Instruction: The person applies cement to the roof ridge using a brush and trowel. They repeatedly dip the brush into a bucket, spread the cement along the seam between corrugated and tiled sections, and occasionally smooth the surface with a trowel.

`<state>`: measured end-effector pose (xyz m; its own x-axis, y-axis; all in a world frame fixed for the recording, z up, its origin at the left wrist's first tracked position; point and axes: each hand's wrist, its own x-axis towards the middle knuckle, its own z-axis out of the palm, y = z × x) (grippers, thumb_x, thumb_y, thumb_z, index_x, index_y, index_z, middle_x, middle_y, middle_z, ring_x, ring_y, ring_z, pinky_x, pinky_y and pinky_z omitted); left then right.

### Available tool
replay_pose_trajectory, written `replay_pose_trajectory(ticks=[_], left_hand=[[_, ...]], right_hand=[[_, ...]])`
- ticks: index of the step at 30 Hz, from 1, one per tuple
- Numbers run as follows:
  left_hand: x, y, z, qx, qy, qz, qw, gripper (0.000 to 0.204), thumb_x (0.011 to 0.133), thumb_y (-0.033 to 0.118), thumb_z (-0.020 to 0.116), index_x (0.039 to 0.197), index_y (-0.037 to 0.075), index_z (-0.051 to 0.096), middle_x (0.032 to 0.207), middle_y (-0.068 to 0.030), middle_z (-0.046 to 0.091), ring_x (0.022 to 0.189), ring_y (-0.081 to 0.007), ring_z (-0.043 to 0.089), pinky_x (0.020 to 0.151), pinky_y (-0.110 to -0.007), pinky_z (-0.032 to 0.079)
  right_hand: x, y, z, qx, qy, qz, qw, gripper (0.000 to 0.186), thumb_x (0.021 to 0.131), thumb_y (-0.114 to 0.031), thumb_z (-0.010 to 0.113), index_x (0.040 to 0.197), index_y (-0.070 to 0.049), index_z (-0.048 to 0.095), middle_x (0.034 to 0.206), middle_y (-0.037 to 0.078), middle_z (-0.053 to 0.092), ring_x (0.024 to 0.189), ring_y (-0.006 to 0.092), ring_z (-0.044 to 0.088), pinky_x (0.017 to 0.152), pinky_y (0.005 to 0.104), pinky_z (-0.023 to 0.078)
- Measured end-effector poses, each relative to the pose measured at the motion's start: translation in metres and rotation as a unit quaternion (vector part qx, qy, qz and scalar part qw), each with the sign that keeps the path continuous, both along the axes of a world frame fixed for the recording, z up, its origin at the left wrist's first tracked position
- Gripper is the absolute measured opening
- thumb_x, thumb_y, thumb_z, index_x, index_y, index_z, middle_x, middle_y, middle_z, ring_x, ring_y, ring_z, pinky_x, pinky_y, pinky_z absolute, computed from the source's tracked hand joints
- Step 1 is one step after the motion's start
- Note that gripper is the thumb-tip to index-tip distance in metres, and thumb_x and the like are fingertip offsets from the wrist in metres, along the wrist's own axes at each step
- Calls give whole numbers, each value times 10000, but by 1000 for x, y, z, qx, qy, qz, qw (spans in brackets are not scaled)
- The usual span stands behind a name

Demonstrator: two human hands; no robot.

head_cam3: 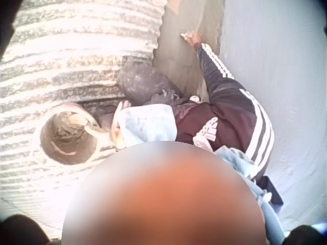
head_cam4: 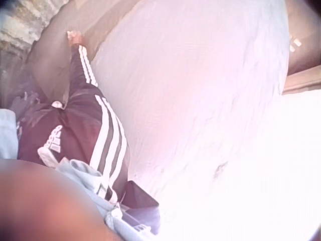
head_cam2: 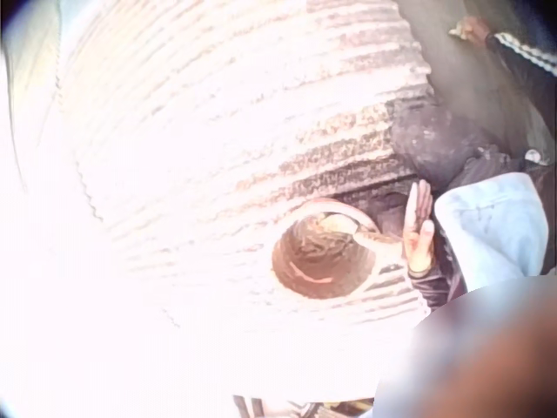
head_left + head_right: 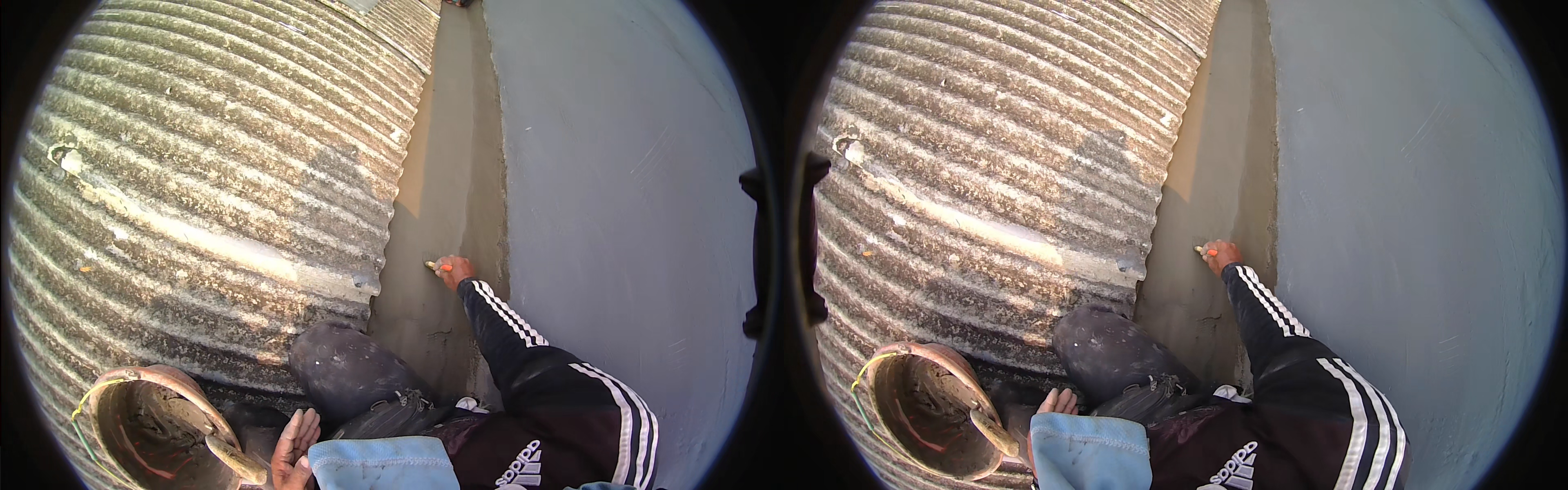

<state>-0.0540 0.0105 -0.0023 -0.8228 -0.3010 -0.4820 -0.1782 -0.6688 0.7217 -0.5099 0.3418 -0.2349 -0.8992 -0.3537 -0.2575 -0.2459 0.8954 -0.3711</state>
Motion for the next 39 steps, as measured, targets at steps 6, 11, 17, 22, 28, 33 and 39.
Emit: replay_pose_trajectory(ticks=[6, 11, 17, 22, 28, 33, 39], left_hand=[[16, -4, 19, -61, 126, -55, 989, 911, 998, 427, 658, 1603, -121, 252, 1592, -387, 373, 1494, -485, 403, 1261, -552, 285], [38, -5, 23, -54, 143, -42, 987, 998, 946, 431, 721, 1588, -160, 236, 1584, -428, 348, 1507, -514, 369, 1271, -571, 229], [74, -5, 25, -21, 184, -2, 983, 1031, 959, 447, 715, 1600, -158, 179, 1601, -411, 334, 1513, -521, 350, 1273, -564, 235], [95, 7, 20, -39, 214, 55, 975, 1060, 967, 477, 706, 1592, -177, 154, 1598, -429, 313, 1515, -527, 336, 1271, -570, 256], [116, 17, 17, -52, 258, 75, 962, 994, 1013, 473, 608, 1580, -199, 143, 1597, -446, 283, 1502, -533, 349, 1261, -584, 308], [131, 19, 20, -85, 253, 93, 959, 969, 1015, 525, 616, 1566, -181, 244, 1575, -427, 352, 1478, -526, 399, 1247, -587, 317], [156, 18, 30, -163, 237, 126, 949, 856, 1018, 515, 566, 1517, -158, 386, 1562, -400, 401, 1447, -506, 457, 1225, -573, 373]], right_hand=[[97, 9, 24, -9, -220, 40, 975, 153, 874, -165, 792, 1024, -141, 812, 994, 65, 764, 926, 242, 732, 796, 395, 622], [92, 16, 40, -70, -279, -85, 954, 198, 855, -121, 771, 1045, -159, 812, 884, 58, 757, 702, 199, 716, 691, 352, 602], [82, 13, 31, -91, 17, -80, 992, 138, 912, -197, 771, 1037, -153, 809, 873, 57, 767, 677, 203, 723, 705, 362, 598], [97, 8, 31, -43, -367, -71, 927, 137, 897, -192, 778, 1028, -181, 814, 977, 84, 793, 884, 254, 754, 825, 379, 582], [107, -12, 34, -110, -34, -127, 985, 150, 853, -209, 817, 1002, -198, 820, 991, 91, 792, 967, 271, 738, 877, 377, 570], [102, -46, 59, -96, -217, -73, 969, 162, 827, -177, 819, 984, -140, 810, 915, 86, 778, 731, 227, 738, 691, 363, 611], [52, -108, 210, -407, -121, -43, 904, 268, 863, -73, 749, 1112, 21, 716, 946, 78, 762, 732, 137, 730, 586, 308, 613]])
